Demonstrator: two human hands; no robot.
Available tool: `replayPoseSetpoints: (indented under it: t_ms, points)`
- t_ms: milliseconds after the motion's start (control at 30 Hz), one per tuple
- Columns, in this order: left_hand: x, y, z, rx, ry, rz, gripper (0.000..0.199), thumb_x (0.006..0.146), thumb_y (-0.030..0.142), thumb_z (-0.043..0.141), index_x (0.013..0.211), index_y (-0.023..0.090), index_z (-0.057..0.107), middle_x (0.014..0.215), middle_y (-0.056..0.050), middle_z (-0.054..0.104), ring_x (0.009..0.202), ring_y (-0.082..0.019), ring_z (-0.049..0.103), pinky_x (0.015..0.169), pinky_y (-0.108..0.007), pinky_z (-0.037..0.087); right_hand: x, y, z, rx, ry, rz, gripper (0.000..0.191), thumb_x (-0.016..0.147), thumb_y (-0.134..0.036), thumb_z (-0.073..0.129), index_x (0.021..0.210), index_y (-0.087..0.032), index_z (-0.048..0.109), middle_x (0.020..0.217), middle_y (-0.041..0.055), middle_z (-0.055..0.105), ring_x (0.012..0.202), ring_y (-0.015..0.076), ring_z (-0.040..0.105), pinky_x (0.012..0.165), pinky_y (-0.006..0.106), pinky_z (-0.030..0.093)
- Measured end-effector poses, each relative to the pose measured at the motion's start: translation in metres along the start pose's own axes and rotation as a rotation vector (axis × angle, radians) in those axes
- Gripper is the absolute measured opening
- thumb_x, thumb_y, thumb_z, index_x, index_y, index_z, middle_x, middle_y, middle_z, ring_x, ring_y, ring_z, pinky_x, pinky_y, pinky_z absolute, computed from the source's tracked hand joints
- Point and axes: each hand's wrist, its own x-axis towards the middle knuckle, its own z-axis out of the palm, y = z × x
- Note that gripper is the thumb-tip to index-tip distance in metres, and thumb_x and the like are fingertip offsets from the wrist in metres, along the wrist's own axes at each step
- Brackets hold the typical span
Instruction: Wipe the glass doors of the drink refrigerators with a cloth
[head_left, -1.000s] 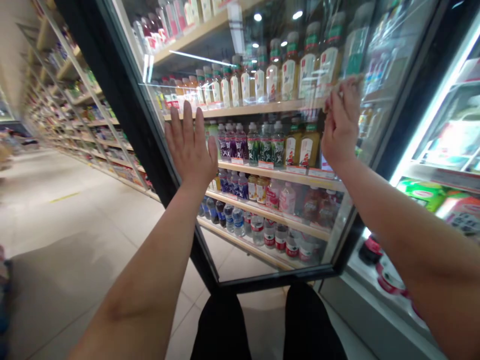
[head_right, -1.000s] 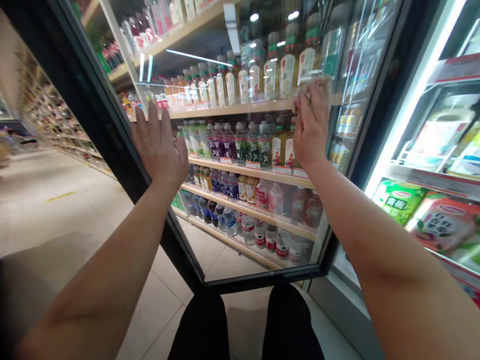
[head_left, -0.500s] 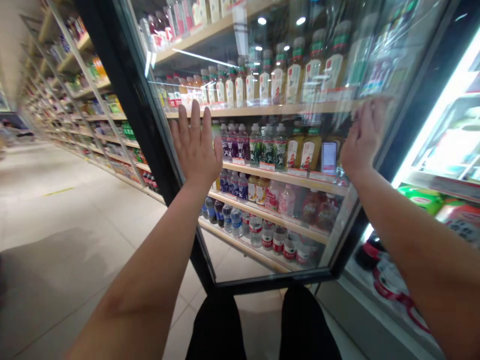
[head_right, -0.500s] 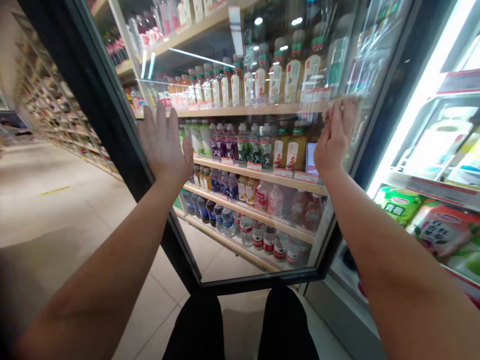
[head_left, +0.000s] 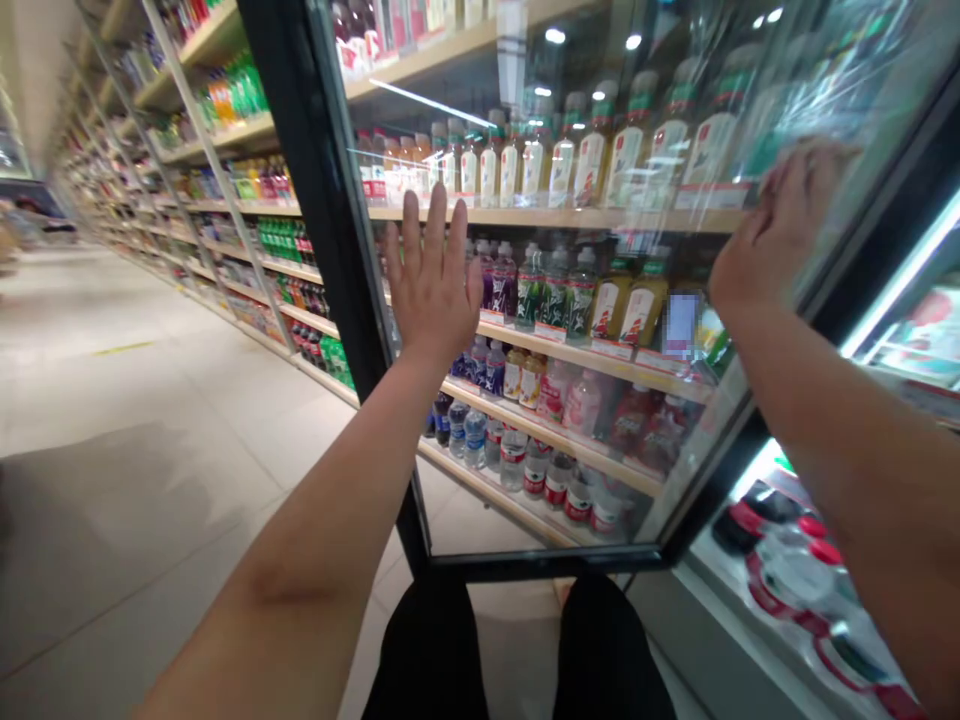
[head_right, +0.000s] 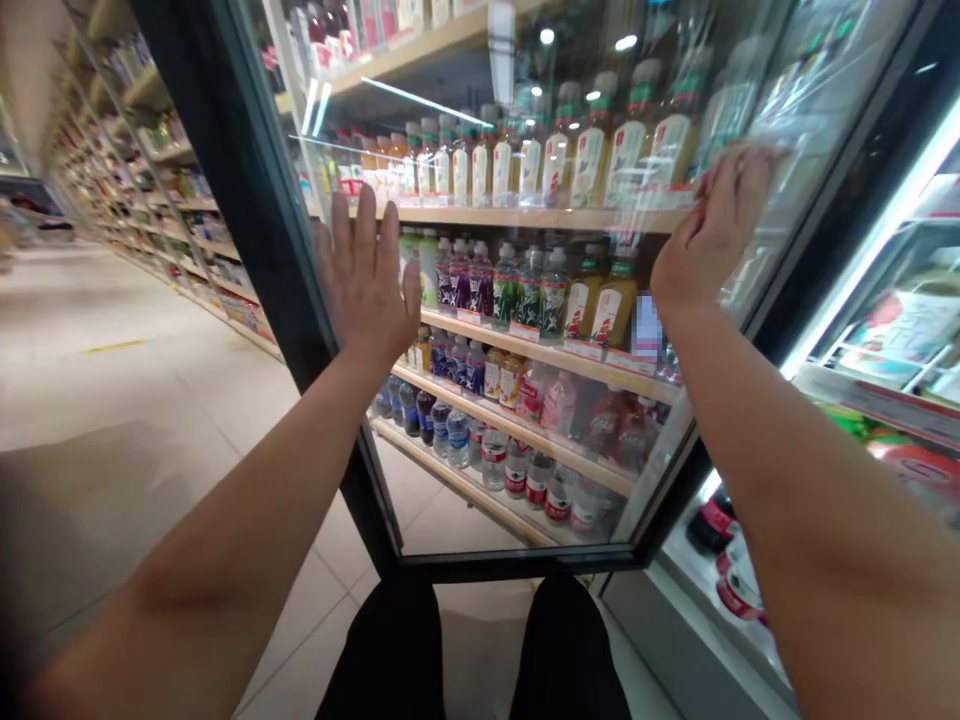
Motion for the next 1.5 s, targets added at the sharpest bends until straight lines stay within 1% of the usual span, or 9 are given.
replayPoseSetpoints:
  t_ms: [133, 300, 633, 767, 1033, 1200, 1300, 1400, 1500]
  points:
    - [-0.002, -0.002, 0.001, -0.017, 0.033, 0.024, 0.062, 0.102, 0.036, 0.034, 0.160, 0.016, 0.027, 0.169, 0.003, 0.010, 0.156, -0.016, -0.011, 0.130, -0.045, -0.008, 0.017, -0.030, 0.016, -0.137, -0.041, 0.012, 0.058, 0.089, -0.013, 0.050, 0.147, -0.012, 0.053, 0.162, 0.0091, 0.036, 0.156, 0.0219, 0.024, 0.130, 0.043, 0.013]
    - [-0.005, -0.005, 0.002, -0.133, 0.072, 0.050, 0.060, 0.102, 0.038, 0.039, 0.161, 0.026, 0.030, 0.168, 0.005, 0.016, 0.156, -0.019, -0.004, 0.132, -0.048, -0.003, -0.014, -0.095, 0.034, -0.115, -0.066, -0.255, 0.051, 0.104, -0.024, 0.032, 0.152, -0.009, 0.043, 0.163, 0.0141, 0.035, 0.156, 0.0255, 0.022, 0.127, 0.063, 0.012]
    - [-0.005, -0.004, -0.001, -0.195, 0.010, 0.015, 0.065, 0.099, 0.035, 0.041, 0.161, 0.027, 0.026, 0.167, 0.008, 0.015, 0.156, -0.023, -0.006, 0.130, -0.054, -0.006, -0.010, -0.172, 0.071, -0.147, -0.177, -0.329, 0.049, 0.110, -0.029, 0.024, 0.150, -0.008, 0.042, 0.160, 0.0142, 0.041, 0.153, 0.0209, 0.025, 0.129, 0.051, 0.019]
    - [-0.005, -0.004, -0.003, -0.197, -0.003, 0.017, 0.067, 0.097, 0.033, 0.042, 0.162, 0.027, 0.025, 0.167, 0.009, 0.014, 0.156, -0.024, -0.007, 0.130, -0.057, -0.006, -0.034, -0.182, 0.080, -0.106, -0.188, -0.427, 0.045, 0.110, -0.030, 0.026, 0.148, -0.016, 0.044, 0.158, 0.0110, 0.044, 0.153, 0.0171, 0.022, 0.129, 0.050, 0.020]
    - [-0.006, -0.003, -0.003, -0.145, 0.010, 0.023, 0.064, 0.100, 0.034, 0.037, 0.161, 0.024, 0.026, 0.168, 0.007, 0.012, 0.157, -0.022, -0.005, 0.130, -0.053, -0.006, -0.038, -0.199, 0.091, -0.168, -0.124, -0.520, 0.052, 0.111, -0.030, 0.017, 0.146, -0.010, 0.050, 0.154, 0.0129, 0.049, 0.150, 0.0210, 0.034, 0.126, 0.047, 0.030]
    - [-0.006, -0.004, -0.001, -0.131, 0.026, 0.043, 0.066, 0.098, 0.033, 0.040, 0.161, 0.028, 0.024, 0.168, 0.008, 0.015, 0.157, -0.021, -0.005, 0.130, -0.055, -0.004, -0.072, -0.197, 0.082, -0.020, -0.324, -0.536, 0.047, 0.109, -0.034, 0.024, 0.150, -0.025, 0.045, 0.158, 0.0052, 0.045, 0.155, 0.0227, 0.027, 0.128, 0.056, 0.025]
    - [-0.006, -0.006, 0.003, -0.133, 0.069, 0.063, 0.065, 0.098, 0.032, 0.040, 0.161, 0.029, 0.025, 0.167, 0.006, 0.020, 0.157, -0.020, -0.004, 0.130, -0.055, -0.004, -0.067, -0.191, 0.076, 0.030, -0.452, -0.564, 0.048, 0.108, -0.036, 0.026, 0.151, -0.028, 0.044, 0.159, 0.0035, 0.044, 0.156, 0.0255, 0.025, 0.129, 0.059, 0.022]
    - [-0.006, -0.007, 0.005, -0.128, 0.101, 0.071, 0.063, 0.099, 0.031, 0.040, 0.161, 0.028, 0.027, 0.167, 0.004, 0.022, 0.157, -0.020, -0.003, 0.131, -0.052, -0.003, -0.062, -0.185, 0.074, 0.037, -0.450, -0.563, 0.048, 0.107, -0.035, 0.029, 0.152, -0.030, 0.043, 0.160, 0.0029, 0.043, 0.156, 0.0266, 0.024, 0.129, 0.059, 0.022]
    - [-0.005, -0.006, 0.006, -0.095, 0.088, 0.062, 0.060, 0.101, 0.032, 0.037, 0.160, 0.025, 0.030, 0.168, 0.003, 0.019, 0.157, -0.019, -0.003, 0.132, -0.049, -0.002, -0.089, -0.180, 0.072, 0.038, -0.376, -0.529, 0.050, 0.107, -0.031, 0.025, 0.155, -0.030, 0.040, 0.161, 0.0037, 0.041, 0.157, 0.0265, 0.023, 0.129, 0.059, 0.021]
